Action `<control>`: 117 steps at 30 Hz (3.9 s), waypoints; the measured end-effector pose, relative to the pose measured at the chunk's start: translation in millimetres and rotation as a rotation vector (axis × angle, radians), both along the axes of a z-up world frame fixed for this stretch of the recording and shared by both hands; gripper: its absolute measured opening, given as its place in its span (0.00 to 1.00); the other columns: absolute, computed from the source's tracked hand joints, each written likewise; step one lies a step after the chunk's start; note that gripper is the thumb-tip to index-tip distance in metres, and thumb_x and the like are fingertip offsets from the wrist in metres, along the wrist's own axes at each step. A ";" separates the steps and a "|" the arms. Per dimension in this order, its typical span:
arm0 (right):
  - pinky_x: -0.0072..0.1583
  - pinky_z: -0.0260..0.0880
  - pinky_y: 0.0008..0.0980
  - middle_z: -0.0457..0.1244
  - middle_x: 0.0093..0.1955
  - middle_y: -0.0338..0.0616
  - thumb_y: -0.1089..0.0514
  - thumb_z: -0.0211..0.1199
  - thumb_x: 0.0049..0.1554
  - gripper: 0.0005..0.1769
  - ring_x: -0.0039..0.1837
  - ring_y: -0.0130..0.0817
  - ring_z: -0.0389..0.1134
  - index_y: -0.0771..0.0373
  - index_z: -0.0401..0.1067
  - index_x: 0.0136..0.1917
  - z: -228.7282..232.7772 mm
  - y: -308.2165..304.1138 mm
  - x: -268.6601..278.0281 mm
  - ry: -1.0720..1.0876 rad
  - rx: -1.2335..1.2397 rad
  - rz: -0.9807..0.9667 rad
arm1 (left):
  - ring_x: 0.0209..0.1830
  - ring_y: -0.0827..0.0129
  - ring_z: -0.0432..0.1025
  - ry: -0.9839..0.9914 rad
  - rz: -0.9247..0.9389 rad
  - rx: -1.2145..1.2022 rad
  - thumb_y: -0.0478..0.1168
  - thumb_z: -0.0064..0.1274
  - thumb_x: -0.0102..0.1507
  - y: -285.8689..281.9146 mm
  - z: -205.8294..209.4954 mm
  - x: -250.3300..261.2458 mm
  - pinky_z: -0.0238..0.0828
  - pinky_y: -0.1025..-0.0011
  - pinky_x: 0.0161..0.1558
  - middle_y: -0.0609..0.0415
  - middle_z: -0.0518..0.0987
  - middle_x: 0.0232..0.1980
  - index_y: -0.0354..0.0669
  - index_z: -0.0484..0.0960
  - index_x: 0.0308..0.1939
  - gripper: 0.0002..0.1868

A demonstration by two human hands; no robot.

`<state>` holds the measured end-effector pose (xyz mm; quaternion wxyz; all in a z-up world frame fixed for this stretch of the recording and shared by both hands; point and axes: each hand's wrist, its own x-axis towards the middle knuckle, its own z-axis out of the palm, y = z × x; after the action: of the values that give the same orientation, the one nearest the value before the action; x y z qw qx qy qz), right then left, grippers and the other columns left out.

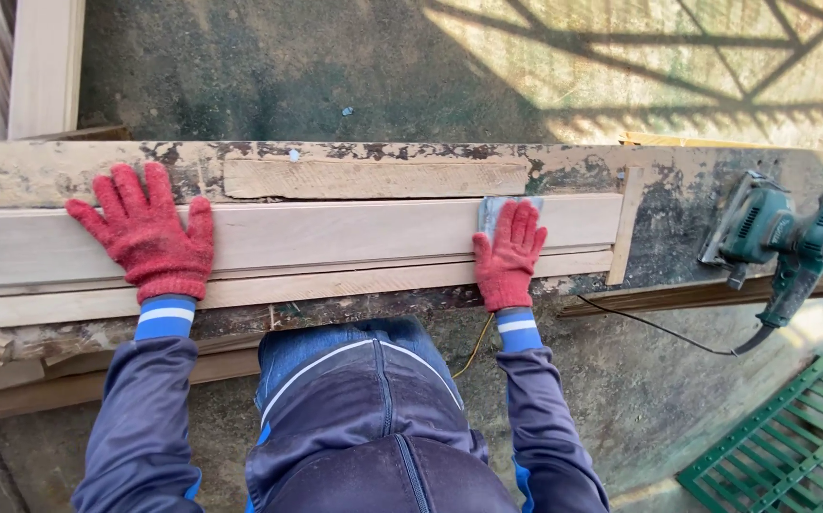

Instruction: The recorder uses an electric orbital sander and a piece of sandpaper to smooth the surface of a wooden plank.

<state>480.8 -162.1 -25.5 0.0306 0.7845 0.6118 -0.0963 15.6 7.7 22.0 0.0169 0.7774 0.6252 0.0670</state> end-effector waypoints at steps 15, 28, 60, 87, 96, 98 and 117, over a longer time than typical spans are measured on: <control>0.82 0.25 0.57 0.39 0.87 0.44 0.24 0.49 0.60 0.47 0.87 0.42 0.34 0.48 0.50 0.83 10.6 54.0 -141.4 0.299 0.157 0.416 | 0.79 0.34 0.58 0.051 0.087 -0.041 0.57 0.54 0.70 5.2 6.5 2.0 0.29 0.31 0.75 0.27 0.72 0.75 0.37 0.79 0.75 0.36; 0.81 0.20 0.63 0.37 0.87 0.47 0.18 0.46 0.55 0.54 0.87 0.47 0.31 0.49 0.45 0.84 26.1 79.3 -287.3 0.283 0.133 0.439 | 0.78 0.38 0.57 0.027 0.120 -0.081 0.54 0.47 0.73 7.3 19.5 0.6 0.26 0.31 0.76 0.31 0.70 0.75 0.39 0.75 0.75 0.31; 0.80 0.08 0.49 0.19 0.87 0.38 0.36 0.25 0.70 0.38 0.87 0.36 0.18 0.53 0.27 0.85 13.6 44.5 -150.6 0.092 0.055 0.021 | 0.79 0.24 0.38 -0.115 0.048 -0.067 0.48 0.53 0.74 33.4 17.3 -121.7 0.22 0.22 0.68 0.21 0.51 0.81 0.22 0.73 0.78 0.36; 0.79 0.07 0.52 0.13 0.86 0.53 0.37 0.23 0.72 0.42 0.86 0.49 0.13 0.67 0.19 0.84 -35.7 -2.5 6.7 -0.206 0.107 -0.079 | 0.85 0.49 0.15 0.139 0.168 -0.356 0.54 0.54 0.91 -49.2 14.2 96.5 0.05 0.41 0.79 0.45 0.21 0.86 0.45 0.28 0.89 0.47; 0.81 0.30 0.53 0.38 0.87 0.38 0.27 0.40 0.65 0.41 0.87 0.39 0.35 0.44 0.45 0.85 -29.0 -16.6 129.9 0.002 0.096 0.054 | 0.85 0.38 0.46 0.082 0.015 -0.292 0.71 0.40 0.69 -75.1 7.9 225.8 0.22 0.34 0.79 0.32 0.61 0.83 0.46 0.68 0.81 0.46; 0.81 0.25 0.51 0.32 0.88 0.38 0.26 0.35 0.68 0.42 0.87 0.40 0.30 0.45 0.38 0.86 -19.2 -26.4 195.1 0.018 -0.013 -0.259 | 0.85 0.39 0.48 0.129 0.013 -0.283 0.71 0.38 0.70 -72.7 5.5 226.6 0.23 0.35 0.79 0.33 0.62 0.83 0.46 0.69 0.81 0.45; 0.80 0.05 0.46 0.13 0.86 0.48 0.30 0.23 0.69 0.45 0.86 0.46 0.13 0.61 0.19 0.83 -18.0 -76.7 148.0 -0.048 0.115 -0.196 | 0.84 0.26 0.34 -0.133 -0.107 -0.246 0.68 0.33 0.70 -66.9 -29.6 207.2 0.14 0.21 0.69 0.21 0.48 0.84 0.28 0.57 0.82 0.51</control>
<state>628.8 -238.7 -43.5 -0.0092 0.8431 0.5359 -0.0446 222.7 -59.2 -7.6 0.1568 0.7955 0.5839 0.0401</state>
